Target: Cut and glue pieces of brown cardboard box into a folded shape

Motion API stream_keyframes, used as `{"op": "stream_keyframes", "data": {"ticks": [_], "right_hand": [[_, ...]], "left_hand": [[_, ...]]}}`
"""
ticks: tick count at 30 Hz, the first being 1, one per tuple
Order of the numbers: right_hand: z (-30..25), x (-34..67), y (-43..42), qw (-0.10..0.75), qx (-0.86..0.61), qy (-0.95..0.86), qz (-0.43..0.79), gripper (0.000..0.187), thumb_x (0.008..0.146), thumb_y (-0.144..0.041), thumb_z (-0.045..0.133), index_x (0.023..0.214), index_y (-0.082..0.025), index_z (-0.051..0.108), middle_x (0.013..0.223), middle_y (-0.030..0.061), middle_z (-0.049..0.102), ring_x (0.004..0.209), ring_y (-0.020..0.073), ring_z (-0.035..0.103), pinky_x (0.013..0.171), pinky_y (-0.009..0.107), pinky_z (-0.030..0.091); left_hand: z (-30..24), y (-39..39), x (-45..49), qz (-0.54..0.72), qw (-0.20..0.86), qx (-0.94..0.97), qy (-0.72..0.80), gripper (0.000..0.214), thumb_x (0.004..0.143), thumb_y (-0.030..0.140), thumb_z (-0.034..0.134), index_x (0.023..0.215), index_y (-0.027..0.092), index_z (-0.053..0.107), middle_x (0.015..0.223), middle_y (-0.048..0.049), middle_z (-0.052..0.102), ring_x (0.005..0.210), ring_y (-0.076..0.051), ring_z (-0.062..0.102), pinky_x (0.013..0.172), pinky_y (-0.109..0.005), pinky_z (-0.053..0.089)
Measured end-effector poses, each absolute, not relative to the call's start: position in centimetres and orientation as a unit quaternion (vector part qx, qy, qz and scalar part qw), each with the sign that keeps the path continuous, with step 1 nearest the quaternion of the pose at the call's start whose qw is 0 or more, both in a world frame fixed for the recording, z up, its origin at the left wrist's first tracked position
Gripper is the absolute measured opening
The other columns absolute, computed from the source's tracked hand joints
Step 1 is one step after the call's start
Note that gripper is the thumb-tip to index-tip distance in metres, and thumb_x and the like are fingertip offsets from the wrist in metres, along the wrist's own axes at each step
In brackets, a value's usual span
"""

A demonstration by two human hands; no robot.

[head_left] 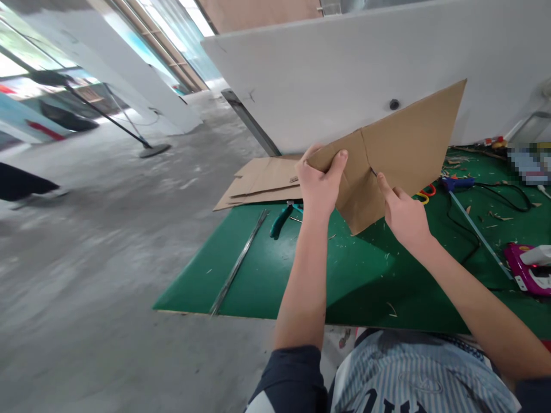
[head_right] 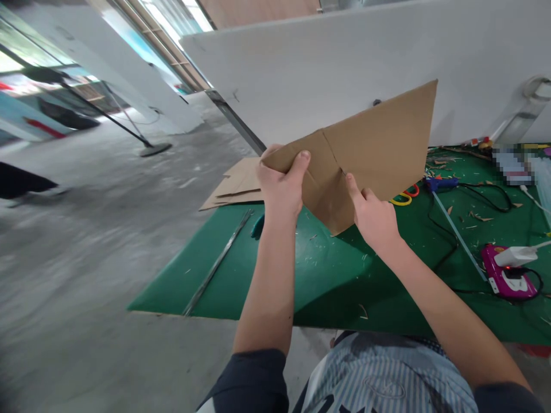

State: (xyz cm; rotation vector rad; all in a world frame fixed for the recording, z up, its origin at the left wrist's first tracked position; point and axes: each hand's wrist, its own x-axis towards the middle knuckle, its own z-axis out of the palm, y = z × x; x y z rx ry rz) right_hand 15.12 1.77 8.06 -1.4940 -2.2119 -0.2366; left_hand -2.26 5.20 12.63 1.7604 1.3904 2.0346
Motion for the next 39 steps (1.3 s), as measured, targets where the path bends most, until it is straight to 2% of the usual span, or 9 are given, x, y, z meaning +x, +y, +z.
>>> {"op": "stream_keyframes", "data": {"ticks": [5, 15, 23, 30, 39], "right_hand": [[6.9, 15.4, 1.6, 0.24, -0.54, -0.8, -0.102, 0.064, 0.085, -0.007, 0.029, 0.147, -0.021, 0.036, 0.079, 0.0025, 0.055, 0.05, 0.0081, 0.029, 0.048, 0.024, 0.02], [4.9, 15.8, 1.9, 0.254, -0.525, -0.799, -0.146, 0.071, 0.078, -0.003, 0.034, 0.147, -0.021, 0.036, 0.078, 0.0015, 0.053, 0.05, 0.0088, 0.022, 0.045, 0.024, 0.021], [3.6, 16.0, 2.2, 0.274, -0.512, -0.794, -0.176, 0.074, 0.076, 0.0, 0.035, 0.147, -0.021, 0.037, 0.072, -0.0008, 0.05, 0.049, 0.0088, 0.017, 0.045, 0.024, 0.019], [3.4, 16.2, 2.1, 0.266, -0.512, -0.801, -0.158, 0.071, 0.078, -0.001, 0.034, 0.146, -0.02, 0.038, 0.072, -0.0001, 0.052, 0.049, 0.0078, 0.023, 0.046, 0.023, 0.019], [2.6, 16.5, 1.6, 0.244, -0.526, -0.802, -0.14, 0.063, 0.085, -0.005, 0.031, 0.145, -0.02, 0.041, 0.073, 0.0, 0.054, 0.048, 0.0085, 0.016, 0.044, 0.024, 0.019]], "left_hand": [[12.6, 5.2, -2.2, 0.673, 0.058, 0.579, 0.457, 0.037, 0.077, 0.05, 0.067, 0.065, 0.021, 0.046, 0.06, 0.0031, 0.038, 0.055, -0.011, 0.044, 0.05, -0.027, 0.037], [12.5, 5.5, -2.2, 0.683, 0.054, 0.572, 0.452, 0.036, 0.077, 0.043, 0.07, 0.063, 0.021, 0.046, 0.058, 0.0035, 0.039, 0.057, -0.012, 0.048, 0.052, -0.027, 0.041], [12.5, 5.6, -2.2, 0.685, 0.048, 0.577, 0.443, 0.035, 0.078, 0.04, 0.069, 0.063, 0.02, 0.045, 0.058, 0.0044, 0.037, 0.052, -0.009, 0.039, 0.048, -0.025, 0.032], [12.6, 5.6, -2.2, 0.686, 0.049, 0.576, 0.442, 0.037, 0.078, 0.042, 0.069, 0.063, 0.02, 0.044, 0.058, 0.0045, 0.034, 0.051, -0.008, 0.036, 0.047, -0.025, 0.03], [12.6, 5.5, -2.2, 0.689, 0.05, 0.576, 0.437, 0.037, 0.077, 0.041, 0.07, 0.062, 0.02, 0.044, 0.058, 0.0044, 0.035, 0.052, -0.008, 0.037, 0.047, -0.025, 0.031]]}}
